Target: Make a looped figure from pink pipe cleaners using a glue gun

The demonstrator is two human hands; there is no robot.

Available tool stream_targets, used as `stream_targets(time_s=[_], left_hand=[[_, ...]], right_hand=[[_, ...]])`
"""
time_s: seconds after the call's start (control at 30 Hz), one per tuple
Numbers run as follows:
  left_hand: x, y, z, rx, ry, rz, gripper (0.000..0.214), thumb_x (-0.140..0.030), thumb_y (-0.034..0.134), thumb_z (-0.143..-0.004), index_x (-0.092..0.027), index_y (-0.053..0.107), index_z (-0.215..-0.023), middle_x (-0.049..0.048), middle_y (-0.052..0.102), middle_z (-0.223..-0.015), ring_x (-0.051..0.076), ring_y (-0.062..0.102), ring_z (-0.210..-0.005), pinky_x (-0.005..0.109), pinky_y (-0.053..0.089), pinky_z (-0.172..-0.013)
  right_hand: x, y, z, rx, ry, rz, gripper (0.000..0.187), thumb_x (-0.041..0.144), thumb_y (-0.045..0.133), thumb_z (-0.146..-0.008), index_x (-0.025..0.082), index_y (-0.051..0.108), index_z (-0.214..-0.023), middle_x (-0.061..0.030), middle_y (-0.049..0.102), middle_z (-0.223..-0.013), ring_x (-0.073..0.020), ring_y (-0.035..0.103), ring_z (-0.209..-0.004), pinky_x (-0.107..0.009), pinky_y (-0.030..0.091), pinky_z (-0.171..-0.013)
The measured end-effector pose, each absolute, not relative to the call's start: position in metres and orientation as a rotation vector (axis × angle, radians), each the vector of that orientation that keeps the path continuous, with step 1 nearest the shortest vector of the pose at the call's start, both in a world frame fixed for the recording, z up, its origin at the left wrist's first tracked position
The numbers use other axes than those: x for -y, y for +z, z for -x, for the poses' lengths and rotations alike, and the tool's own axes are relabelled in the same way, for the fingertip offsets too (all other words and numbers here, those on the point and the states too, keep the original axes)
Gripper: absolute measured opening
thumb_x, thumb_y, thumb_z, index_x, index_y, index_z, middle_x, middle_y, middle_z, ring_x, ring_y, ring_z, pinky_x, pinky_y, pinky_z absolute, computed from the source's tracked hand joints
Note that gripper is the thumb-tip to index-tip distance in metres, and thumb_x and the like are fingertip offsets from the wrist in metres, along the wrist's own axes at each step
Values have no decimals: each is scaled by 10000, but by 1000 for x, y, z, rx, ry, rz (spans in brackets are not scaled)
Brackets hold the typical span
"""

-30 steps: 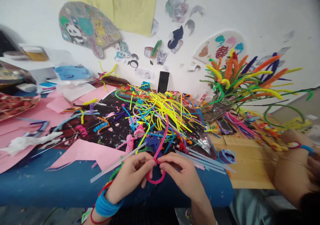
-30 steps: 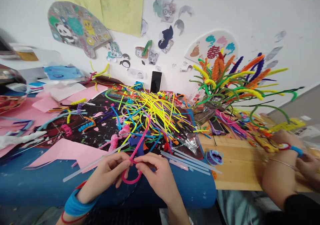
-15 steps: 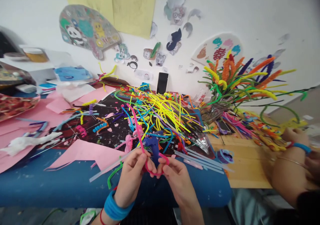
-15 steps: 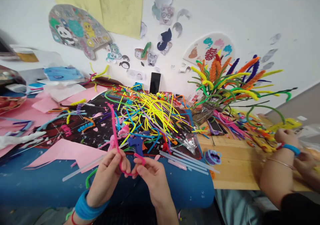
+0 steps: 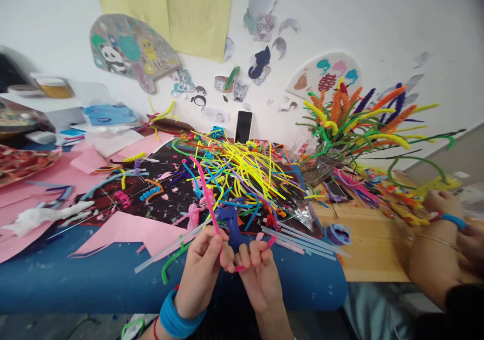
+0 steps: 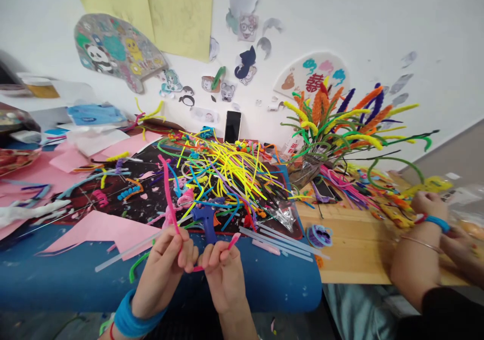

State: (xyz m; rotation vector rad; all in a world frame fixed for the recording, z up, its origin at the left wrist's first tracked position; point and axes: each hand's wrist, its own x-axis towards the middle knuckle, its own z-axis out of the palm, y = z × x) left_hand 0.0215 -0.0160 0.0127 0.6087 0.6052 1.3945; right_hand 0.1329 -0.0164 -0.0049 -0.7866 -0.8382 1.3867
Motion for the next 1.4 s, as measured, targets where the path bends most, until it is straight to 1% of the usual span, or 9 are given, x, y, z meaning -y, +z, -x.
stream_targets(time_s=[0.13, 0.23, 0.33, 0.47, 0.67, 0.83, 1.0, 1.2, 1.4], left_hand=[[17, 12, -28, -498, 1507, -507, 259, -425, 730, -847, -198, 615, -800, -71, 564, -563, 72, 565, -550, 218, 513, -642], [17, 14, -31, -457, 1534, -387, 256, -423, 741, -834, -214, 599, -786, -78, 577, -629, 75, 600, -598, 269, 566, -775], [16, 17, -31, -509, 1550, -341, 261, -425, 790, -779, -221, 627, -792, -71, 611, -678, 86, 649, -658, 257, 587, -790], [15, 19, -27, -617, 1645, -367, 279, -426, 838, -716, -216, 672, -797, -49, 671, -730, 125, 707, -733, 242, 605, -736], [16, 18, -26, -640, 1578, -368, 284, -423, 862, -682, -210, 709, -791, -29, 728, -734, 126, 729, -723, 196, 600, -690], [14, 20, -21, -604, 1633, -345, 281, -431, 872, -658, -222, 711, -753, -50, 717, -709, 128, 742, -734, 172, 600, -664], [8, 20, -4, -648, 1709, -417, 267, -342, 905, -628, -217, 725, -780, -39, 727, -720, 129, 743, -737, 164, 597, -696], [4, 21, 11, -729, 1701, -487, 280, -417, 861, -680, -189, 720, -759, -6, 727, -704, 145, 731, -710, 207, 603, -716], [8, 16, 21, -791, 1630, -720, 240, -398, 798, -767, -167, 732, -779, 28, 723, -760, 180, 723, -759, 252, 608, -731]], right_hand=[[13, -10, -131, 741, 1150, 822, 497, 752, 683, -678, 276, 551, -617, 74, 330, -474, -131, 361, -460, -298, 415, -489], [13, -15, -130, 683, 985, 836, 430, 686, 724, -697, 283, 583, -747, 78, 470, -501, -128, 467, -467, -306, 468, -522], [16, -17, -129, 640, 852, 836, 394, 564, 795, -701, 264, 554, -788, 57, 626, -595, -147, 609, -536, -318, 526, -578], [21, -14, -131, 599, 764, 827, 447, 443, 798, -754, 243, 401, -707, 73, 670, -604, -141, 671, -555, -300, 560, -620], [18, -10, -140, 596, 860, 846, 351, 457, 794, -756, 258, 528, -867, 52, 708, -639, -152, 688, -609, -326, 567, -686], [21, 0, -143, 618, 907, 793, 412, 463, 806, -732, 234, 467, -683, 40, 664, -726, -146, 635, -718, -338, 524, -767], [24, 0, -149, 784, 892, 726, 390, 424, 772, -776, 223, 458, -660, 49, 582, -679, -146, 559, -692, -357, 481, -774], [26, -11, -156, 840, 776, 752, 232, 374, 653, -898, 224, 562, -745, 40, 653, -727, -145, 609, -743, -368, 451, -847], [28, -8, -162, 808, 685, 794, 240, 337, 608, -920, 216, 542, -723, 17, 656, -744, -147, 600, -722, -329, 487, -753]])
